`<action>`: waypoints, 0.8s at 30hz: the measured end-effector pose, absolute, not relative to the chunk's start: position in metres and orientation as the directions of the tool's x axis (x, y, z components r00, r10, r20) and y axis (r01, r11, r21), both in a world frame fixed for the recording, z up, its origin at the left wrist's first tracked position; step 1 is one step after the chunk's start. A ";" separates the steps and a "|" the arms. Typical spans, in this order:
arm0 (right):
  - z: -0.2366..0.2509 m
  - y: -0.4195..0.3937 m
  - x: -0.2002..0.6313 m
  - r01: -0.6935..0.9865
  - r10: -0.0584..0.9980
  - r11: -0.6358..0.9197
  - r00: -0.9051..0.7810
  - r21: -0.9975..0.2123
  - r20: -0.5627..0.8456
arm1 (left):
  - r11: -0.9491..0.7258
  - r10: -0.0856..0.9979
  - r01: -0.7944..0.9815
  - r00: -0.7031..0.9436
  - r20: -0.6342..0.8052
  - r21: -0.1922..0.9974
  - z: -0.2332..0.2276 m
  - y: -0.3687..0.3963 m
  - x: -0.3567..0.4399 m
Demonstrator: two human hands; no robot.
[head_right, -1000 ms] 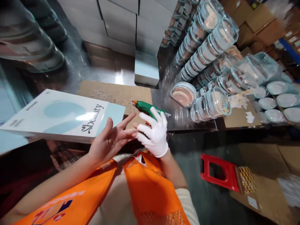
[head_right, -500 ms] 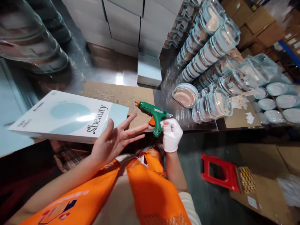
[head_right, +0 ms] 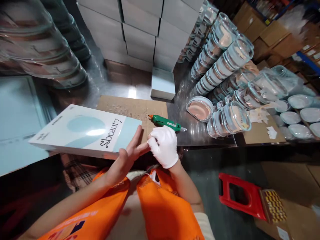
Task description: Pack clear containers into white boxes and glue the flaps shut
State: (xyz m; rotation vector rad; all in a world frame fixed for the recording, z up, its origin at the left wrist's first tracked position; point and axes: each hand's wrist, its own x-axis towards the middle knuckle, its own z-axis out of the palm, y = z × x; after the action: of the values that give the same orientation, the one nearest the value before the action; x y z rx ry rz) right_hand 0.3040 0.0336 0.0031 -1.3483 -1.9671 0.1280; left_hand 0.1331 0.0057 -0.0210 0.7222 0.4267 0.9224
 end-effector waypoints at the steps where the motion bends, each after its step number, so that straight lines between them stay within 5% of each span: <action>1: 0.000 0.035 0.304 0.734 0.866 0.396 -0.097 -0.553 0.491 | 0.392 0.838 -0.568 0.544 -0.027 0.724 -0.021 0.005 0.132; 4: -0.006 0.037 0.310 0.559 0.868 0.267 0.214 -0.785 0.447 | 0.391 0.853 -0.602 0.520 -0.029 0.697 -0.015 0.006 0.129; 7: -0.003 0.033 0.319 0.461 0.769 0.319 0.385 -0.828 0.511 | 0.410 0.861 -0.620 0.506 -0.060 0.669 -0.007 0.008 0.126; 9: 0.002 0.029 0.325 0.531 0.719 0.418 0.303 -0.737 0.625 | 0.424 0.866 -0.639 0.493 -0.083 0.642 -0.003 0.009 0.127; 13: 0.007 0.026 0.327 0.627 0.684 0.640 -0.199 -0.445 0.702 | 0.491 0.849 -0.684 0.516 -0.117 0.539 0.002 0.012 0.130; 17: 0.003 0.031 0.320 0.667 0.642 0.675 -0.321 -0.316 0.696 | 0.526 0.830 -0.705 0.548 -0.105 0.475 0.001 0.014 0.132; 21: -0.005 0.036 0.315 0.697 0.730 0.568 -0.181 -0.438 0.659 | 0.471 0.852 -0.696 0.519 -0.073 0.542 -0.006 0.007 0.133; 24: -0.015 0.034 0.332 0.736 0.755 0.326 0.174 -0.593 0.632 | 0.459 0.845 -0.688 0.533 -0.039 0.562 -0.008 0.007 0.131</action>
State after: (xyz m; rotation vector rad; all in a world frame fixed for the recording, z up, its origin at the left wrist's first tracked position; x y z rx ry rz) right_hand 0.3318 0.0335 -0.0153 -1.4031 -1.5535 0.0223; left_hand 0.1312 0.0073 -0.0079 0.5256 0.3350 0.9656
